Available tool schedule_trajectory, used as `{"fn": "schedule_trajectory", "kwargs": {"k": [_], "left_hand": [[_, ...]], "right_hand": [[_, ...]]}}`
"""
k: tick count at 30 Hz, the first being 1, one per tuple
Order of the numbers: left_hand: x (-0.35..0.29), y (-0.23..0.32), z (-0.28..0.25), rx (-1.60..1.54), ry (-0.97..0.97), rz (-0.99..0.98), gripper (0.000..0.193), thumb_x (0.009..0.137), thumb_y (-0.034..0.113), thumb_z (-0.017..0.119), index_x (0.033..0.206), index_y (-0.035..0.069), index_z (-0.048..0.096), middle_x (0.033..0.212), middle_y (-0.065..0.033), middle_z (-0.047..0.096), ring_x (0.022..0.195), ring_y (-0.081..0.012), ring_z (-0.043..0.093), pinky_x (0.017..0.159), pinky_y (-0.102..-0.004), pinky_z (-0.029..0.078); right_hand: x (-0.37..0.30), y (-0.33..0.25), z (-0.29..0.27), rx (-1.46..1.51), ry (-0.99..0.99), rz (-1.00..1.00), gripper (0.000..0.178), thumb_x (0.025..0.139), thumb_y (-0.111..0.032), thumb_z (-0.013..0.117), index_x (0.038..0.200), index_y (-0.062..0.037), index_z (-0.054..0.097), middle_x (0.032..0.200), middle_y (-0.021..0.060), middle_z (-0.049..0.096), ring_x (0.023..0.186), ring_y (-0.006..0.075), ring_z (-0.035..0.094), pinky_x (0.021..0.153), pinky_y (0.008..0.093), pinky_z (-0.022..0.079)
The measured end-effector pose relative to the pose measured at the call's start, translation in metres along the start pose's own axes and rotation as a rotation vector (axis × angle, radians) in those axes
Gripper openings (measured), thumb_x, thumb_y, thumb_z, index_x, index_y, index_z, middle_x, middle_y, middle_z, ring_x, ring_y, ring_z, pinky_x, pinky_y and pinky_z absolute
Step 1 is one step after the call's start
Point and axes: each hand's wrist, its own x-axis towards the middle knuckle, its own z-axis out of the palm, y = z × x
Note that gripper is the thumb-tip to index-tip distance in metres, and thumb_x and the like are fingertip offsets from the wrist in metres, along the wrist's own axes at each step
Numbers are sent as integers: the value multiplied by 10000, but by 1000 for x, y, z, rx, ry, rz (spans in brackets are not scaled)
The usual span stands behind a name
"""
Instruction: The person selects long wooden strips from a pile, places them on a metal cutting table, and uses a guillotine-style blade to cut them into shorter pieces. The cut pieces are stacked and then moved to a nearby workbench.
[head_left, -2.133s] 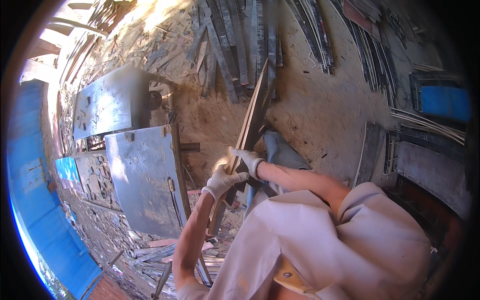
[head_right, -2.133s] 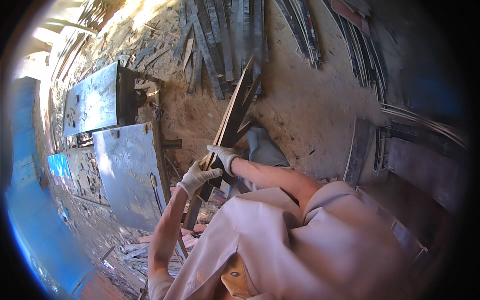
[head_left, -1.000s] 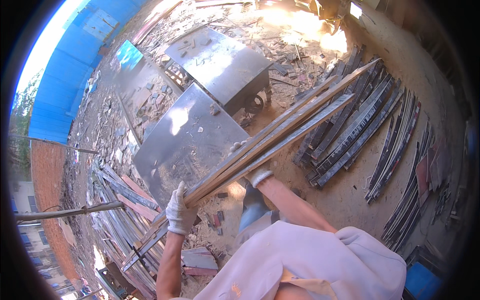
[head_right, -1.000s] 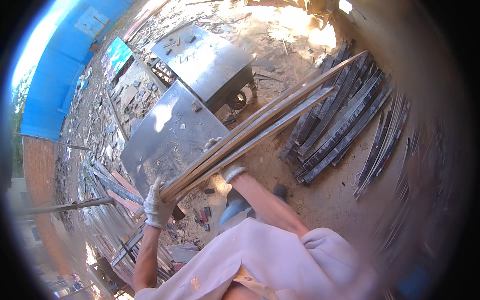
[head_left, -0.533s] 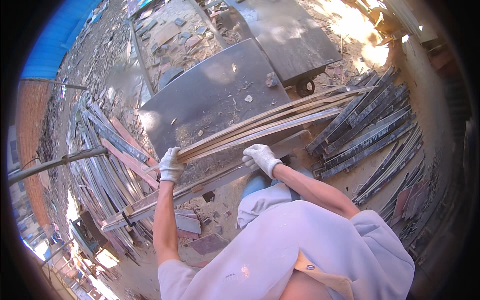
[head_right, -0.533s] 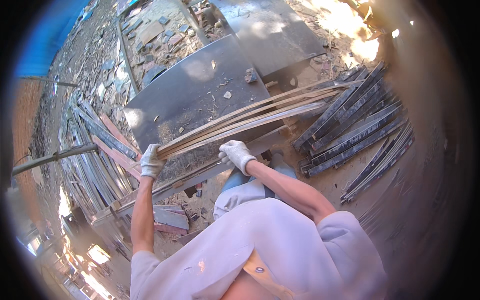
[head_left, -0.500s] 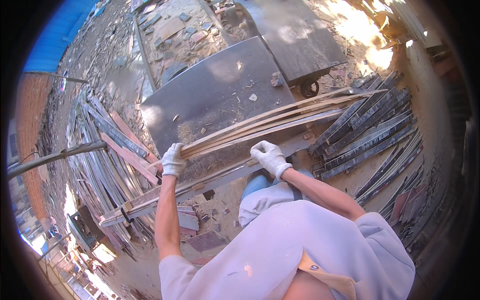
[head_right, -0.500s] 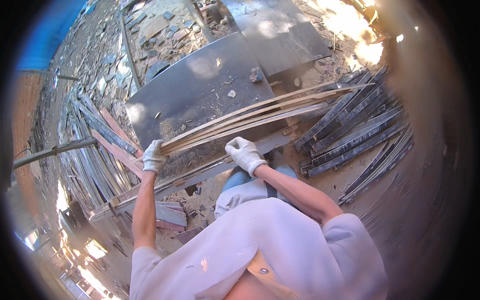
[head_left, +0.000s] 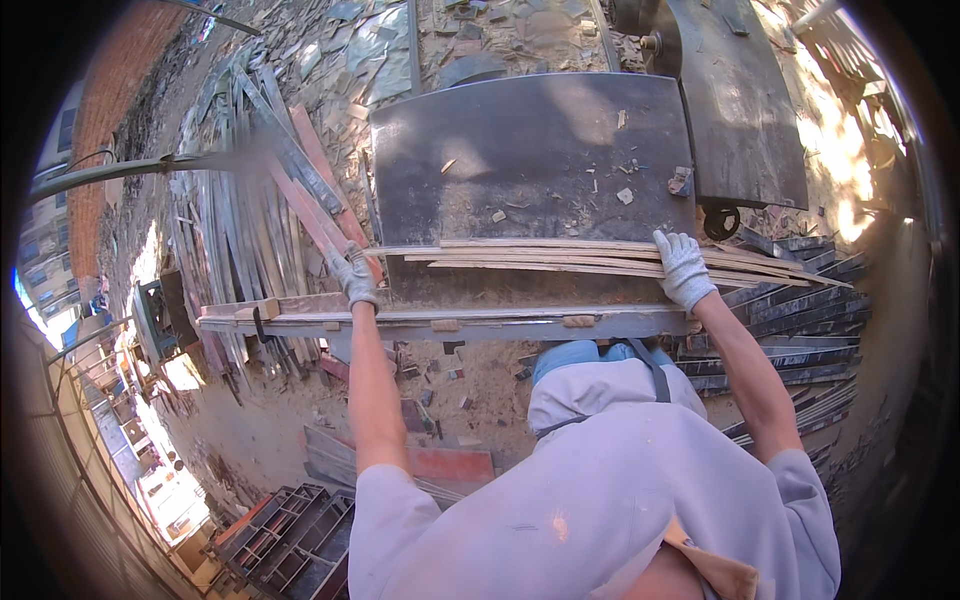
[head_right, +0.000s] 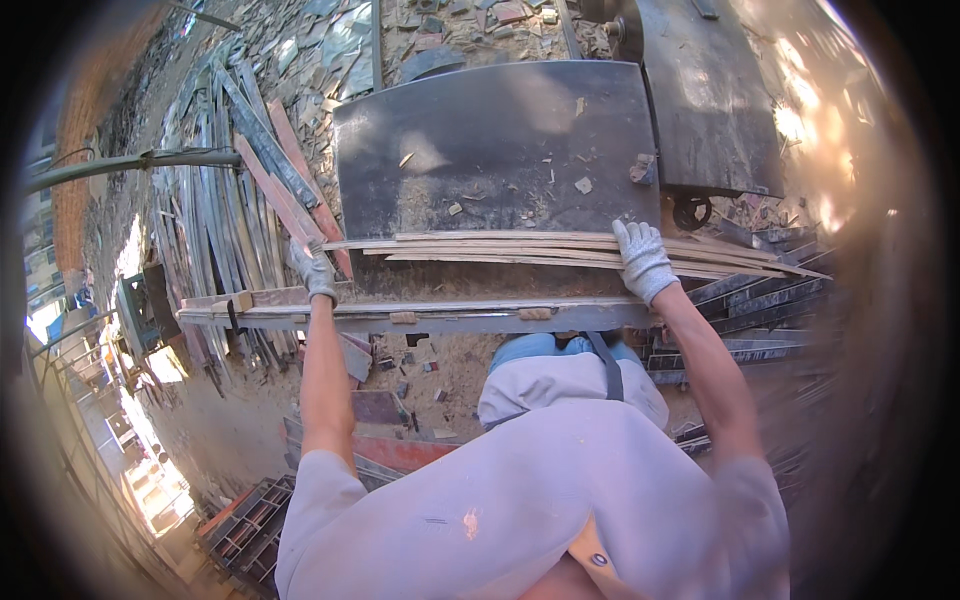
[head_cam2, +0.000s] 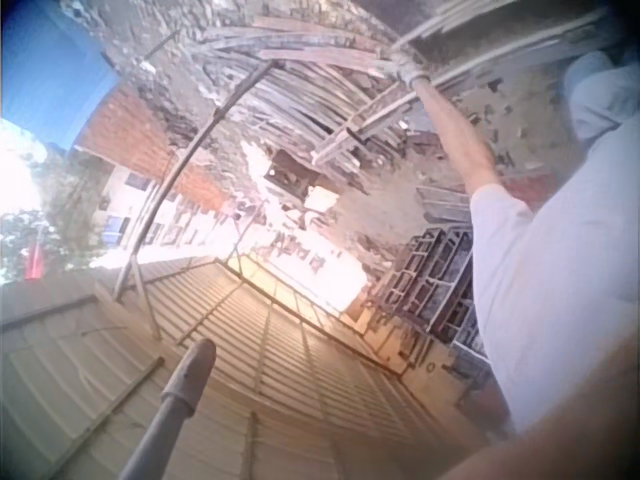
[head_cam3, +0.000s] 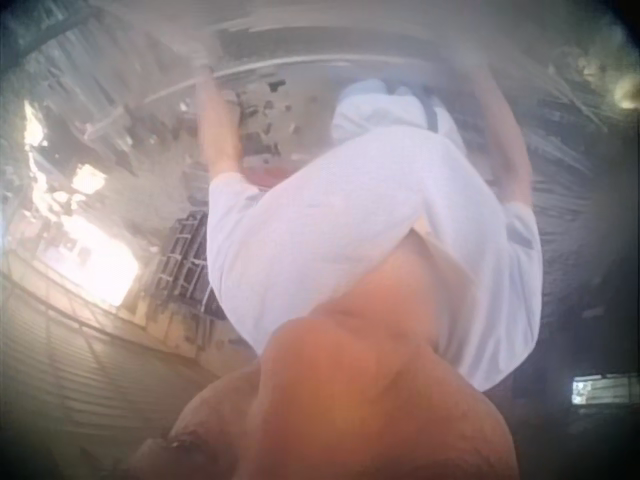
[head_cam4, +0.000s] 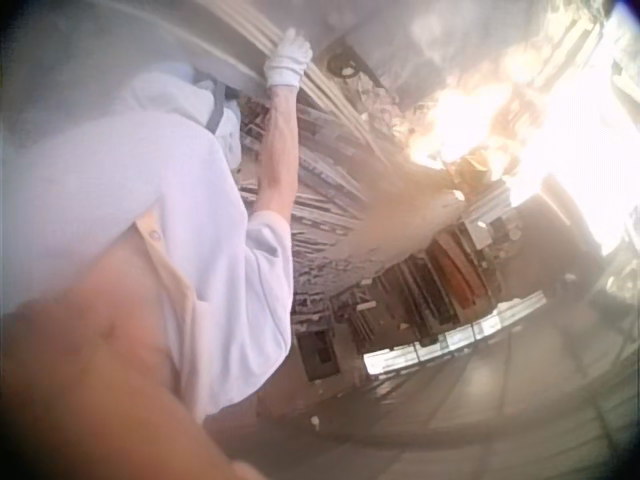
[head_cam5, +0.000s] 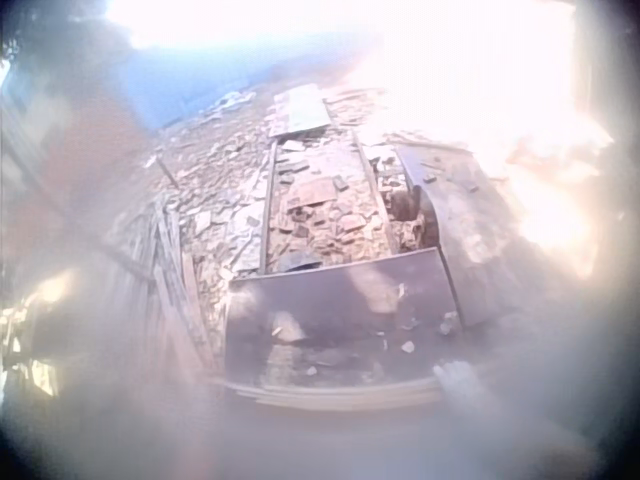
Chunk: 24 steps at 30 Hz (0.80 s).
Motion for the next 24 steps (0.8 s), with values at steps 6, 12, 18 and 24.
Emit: {"fn": "schedule_trajectory", "kwargs": {"k": [6, 12, 18, 24], "left_hand": [[-25, -45, 64, -475, -85, -151, 531, 1154, 418, 415, 1444, 21, 613, 1400, -106, 651, 1290, -216, 581, 1146, -358, 412], [-106, 41, 114, -398, -464, -4, 506, 1148, 392, 439, 1482, 45, 595, 1467, -91, 631, 1362, -205, 551, 1183, -352, 387], [-127, 80, 109, -499, -354, -176, 453, 1106, 329, 572, 1448, 36, 620, 1406, -88, 673, 1261, -166, 600, 1114, -327, 448], [-113, 74, 99, -266, -408, -101, 430, 1080, 303, 639, 1401, 18, 655, 1337, -112, 721, 1218, -151, 638, 1079, -310, 476]], "right_hand": [[3, -2, -6, 28, -3, -33, 1056, 690, -181, 806, 1580, 63, 294, 1282, 218, 548, 1183, 385, 541, 1067, 478, 412], [-8, 2, -5, 19, -44, 48, 1098, 665, -153, 838, 1581, 68, 274, 1310, 236, 533, 1211, 408, 533, 1083, 490, 420], [-7, 6, 10, -67, -131, 72, 1039, 699, -128, 783, 1580, 72, 270, 1309, 237, 533, 1203, 408, 535, 1078, 489, 421], [-10, 5, 11, -126, 44, 38, 985, 709, -168, 796, 1549, 58, 334, 1259, 225, 555, 1175, 389, 545, 1027, 493, 438]]}}
